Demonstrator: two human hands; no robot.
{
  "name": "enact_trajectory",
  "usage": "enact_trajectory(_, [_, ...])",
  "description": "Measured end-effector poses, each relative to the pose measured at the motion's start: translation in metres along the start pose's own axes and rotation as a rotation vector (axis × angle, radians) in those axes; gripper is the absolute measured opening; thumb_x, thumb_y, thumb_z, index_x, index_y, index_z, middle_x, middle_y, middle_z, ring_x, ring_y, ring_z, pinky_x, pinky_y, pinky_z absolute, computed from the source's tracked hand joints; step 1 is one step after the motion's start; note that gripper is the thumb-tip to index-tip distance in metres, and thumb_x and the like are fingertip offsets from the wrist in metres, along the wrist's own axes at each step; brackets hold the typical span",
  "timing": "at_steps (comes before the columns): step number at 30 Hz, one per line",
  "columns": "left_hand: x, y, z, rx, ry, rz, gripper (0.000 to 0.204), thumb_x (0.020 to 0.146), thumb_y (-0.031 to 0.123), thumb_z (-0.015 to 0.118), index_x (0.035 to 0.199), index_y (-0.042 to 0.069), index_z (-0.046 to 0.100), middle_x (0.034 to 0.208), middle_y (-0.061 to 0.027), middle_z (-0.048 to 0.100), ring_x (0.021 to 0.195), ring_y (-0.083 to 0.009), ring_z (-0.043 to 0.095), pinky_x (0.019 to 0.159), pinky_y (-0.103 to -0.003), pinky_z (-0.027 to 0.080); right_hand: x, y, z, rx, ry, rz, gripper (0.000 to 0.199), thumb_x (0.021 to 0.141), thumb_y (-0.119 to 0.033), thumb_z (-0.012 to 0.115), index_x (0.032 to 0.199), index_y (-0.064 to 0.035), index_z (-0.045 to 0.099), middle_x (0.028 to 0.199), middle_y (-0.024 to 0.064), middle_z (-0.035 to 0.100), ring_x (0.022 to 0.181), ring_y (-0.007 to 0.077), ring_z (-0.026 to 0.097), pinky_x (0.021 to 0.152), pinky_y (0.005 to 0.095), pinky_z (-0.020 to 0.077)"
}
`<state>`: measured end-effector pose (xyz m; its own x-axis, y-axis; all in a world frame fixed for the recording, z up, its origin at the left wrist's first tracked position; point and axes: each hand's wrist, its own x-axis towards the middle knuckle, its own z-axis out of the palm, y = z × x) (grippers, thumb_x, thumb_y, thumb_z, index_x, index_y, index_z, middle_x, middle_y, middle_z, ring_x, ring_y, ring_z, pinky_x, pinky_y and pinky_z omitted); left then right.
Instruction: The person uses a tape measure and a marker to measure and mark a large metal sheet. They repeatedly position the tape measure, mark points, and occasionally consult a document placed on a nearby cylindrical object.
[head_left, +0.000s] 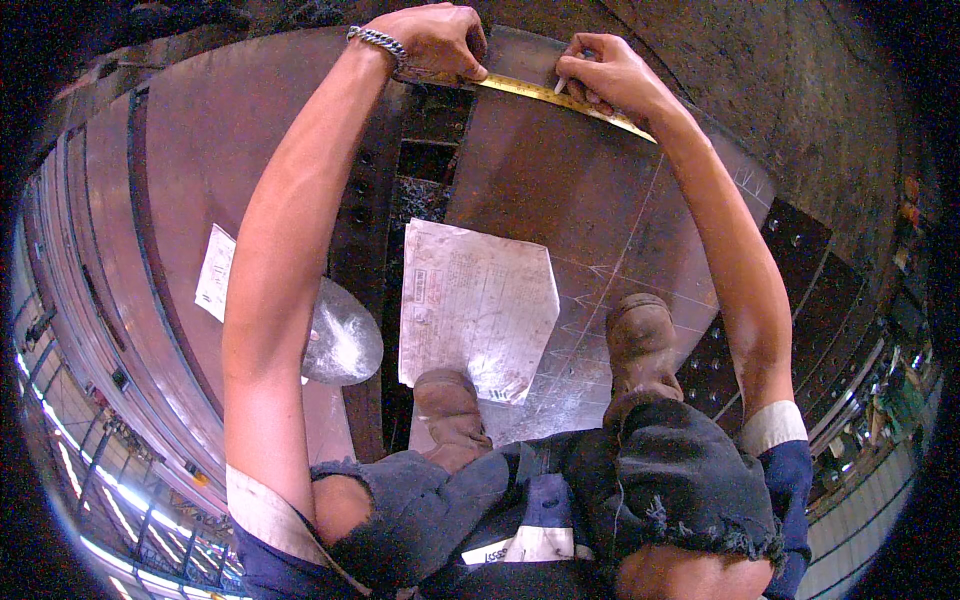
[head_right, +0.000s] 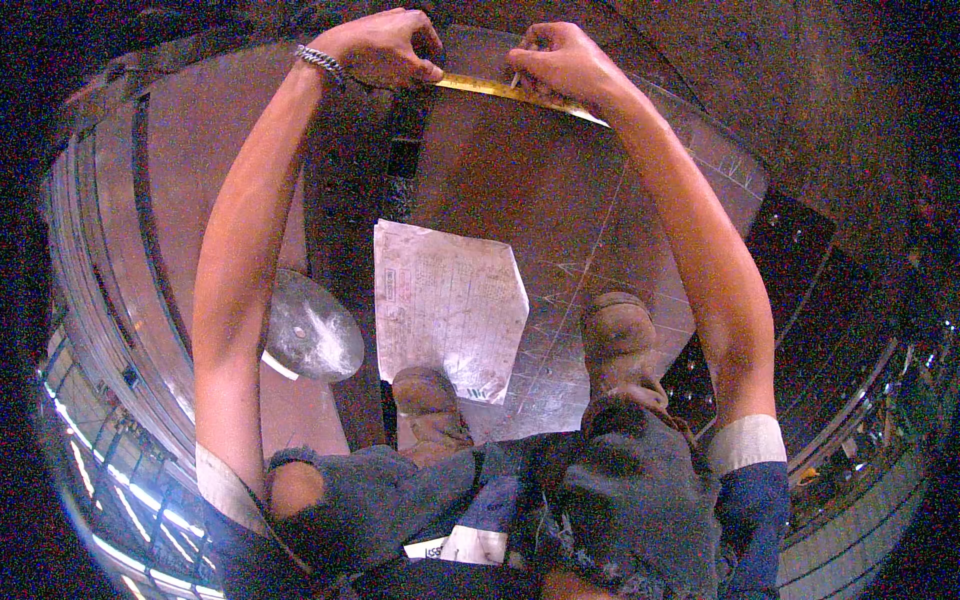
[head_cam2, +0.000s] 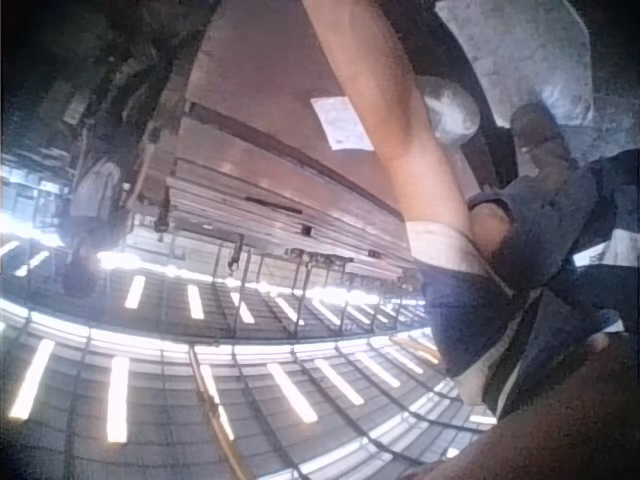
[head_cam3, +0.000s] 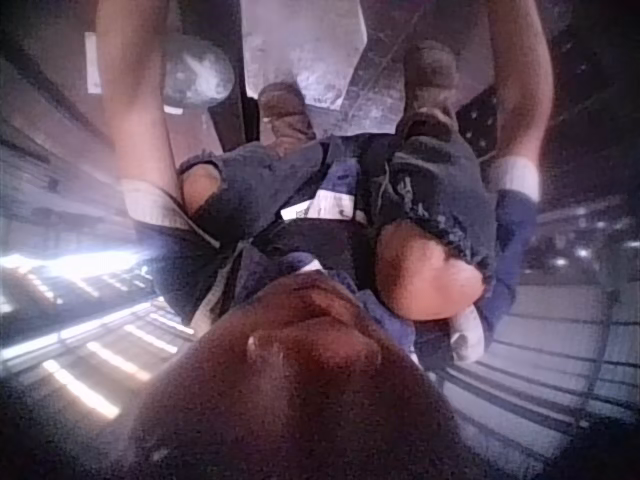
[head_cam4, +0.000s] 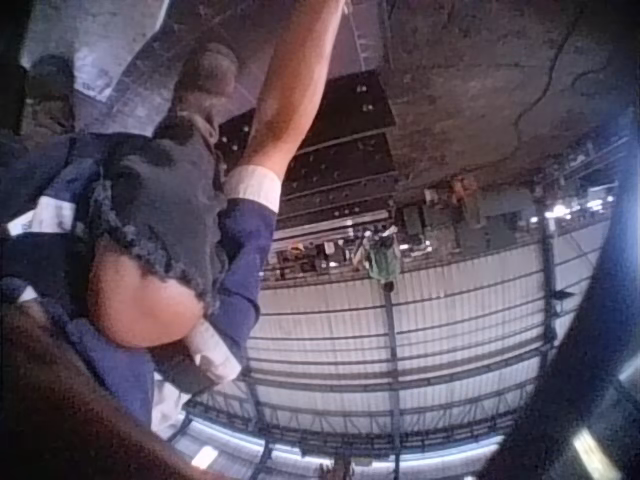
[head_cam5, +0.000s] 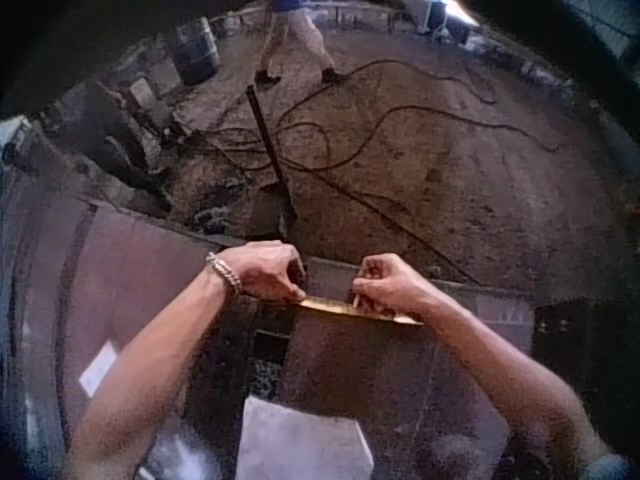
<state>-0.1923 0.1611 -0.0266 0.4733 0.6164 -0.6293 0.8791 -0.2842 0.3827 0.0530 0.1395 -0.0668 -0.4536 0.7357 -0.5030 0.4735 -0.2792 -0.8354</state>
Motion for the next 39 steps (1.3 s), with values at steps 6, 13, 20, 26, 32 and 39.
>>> enact_trajectory(6, [0.004, -0.005, 0.007, 0.039, 0.085, 0.022, 0.051, 0.074, 0.048, 0.071, 0.100, 0.005, 0.073, 0.102, -0.0162, 0.071, 0.100, -0.0294, 0.065, 0.086, -0.038, 0.052, 0.001, 0.001, 0.002, -0.022, 0.014, -0.003, 0.017, 0.089, -0.020, 0.064, 0.086, -0.0033, 0.060, 0.060, 0.0027, 0.060, 0.042, 0.0065, 0.050, 0.036, 0.0236, 0.0344])
enact_trajectory(13, [0.015, -0.021, 0.014, -0.012, 0.050, 0.054, 0.057, 0.077, 0.042, 0.075, 0.112, -0.002, 0.066, 0.099, -0.0187, 0.071, 0.091, -0.0301, 0.068, 0.079, -0.039, 0.054, 0.003, -0.004, 0.010, -0.325, 0.308, -0.277, 0.018, 0.091, -0.021, 0.064, 0.088, -0.0040, 0.059, 0.063, 0.0042, 0.063, 0.047, 0.0085, 0.054, 0.042, 0.0253, 0.0417])
enact_trajectory(20, [0.012, -0.010, 0.012, -0.001, 0.054, 0.050, 0.053, 0.073, 0.041, 0.077, 0.107, 0.001, 0.070, 0.098, -0.0177, 0.071, 0.092, -0.0307, 0.068, 0.081, -0.040, 0.054, -0.019, -0.022, 0.005, -0.289, 0.545, -0.358, 0.016, 0.089, -0.011, 0.064, 0.089, -0.0033, 0.050, 0.064, 0.0109, 0.061, 0.053, 0.0197, 0.060, 0.049, 0.0321, 0.0458])
enact_trajectory(26, [0.011, -0.015, 0.015, 0.011, 0.096, 0.069, 0.054, 0.074, 0.042, 0.076, 0.108, 0.001, 0.068, 0.099, -0.0188, 0.070, 0.094, -0.0331, 0.067, 0.083, -0.042, 0.053, -0.038, -0.025, 0.011, -0.286, 0.433, -0.359, 0.012, 0.092, -0.012, 0.058, 0.099, -0.0043, 0.052, 0.080, 0.0130, 0.068, 0.067, 0.0226, 0.065, 0.062, 0.0371, 0.0524])
enact_trajectory(32, [0.012, -0.018, 0.022, 0.074, 0.195, 0.070, 0.052, 0.073, 0.042, 0.077, 0.106, 0.002, 0.070, 0.100, -0.0181, 0.070, 0.094, -0.0326, 0.067, 0.083, -0.041, 0.054, -0.051, -0.007, 0.018, -0.785, 0.476, -0.488, 0.023, 0.086, -0.020, 0.062, 0.105, -0.0083, 0.063, 0.095, 0.0149, 0.066, 0.082, 0.0360, 0.067, 0.068, 0.0442, 0.0549])
enact_trajectory(39, [0.012, -0.016, 0.019, -0.034, 0.132, 0.062, 0.046, 0.073, 0.039, 0.076, 0.100, 0.002, 0.073, 0.089, -0.0150, 0.073, 0.084, -0.0291, 0.070, 0.077, -0.040, 0.054, -0.074, 0.002, 0.033, -0.955, 0.339, -0.415, 0.024, 0.086, -0.022, 0.063, 0.109, -0.0137, 0.067, 0.087, 0.0109, 0.059, 0.074, 0.0325, 0.066, 0.064, 0.0445, 0.0545])
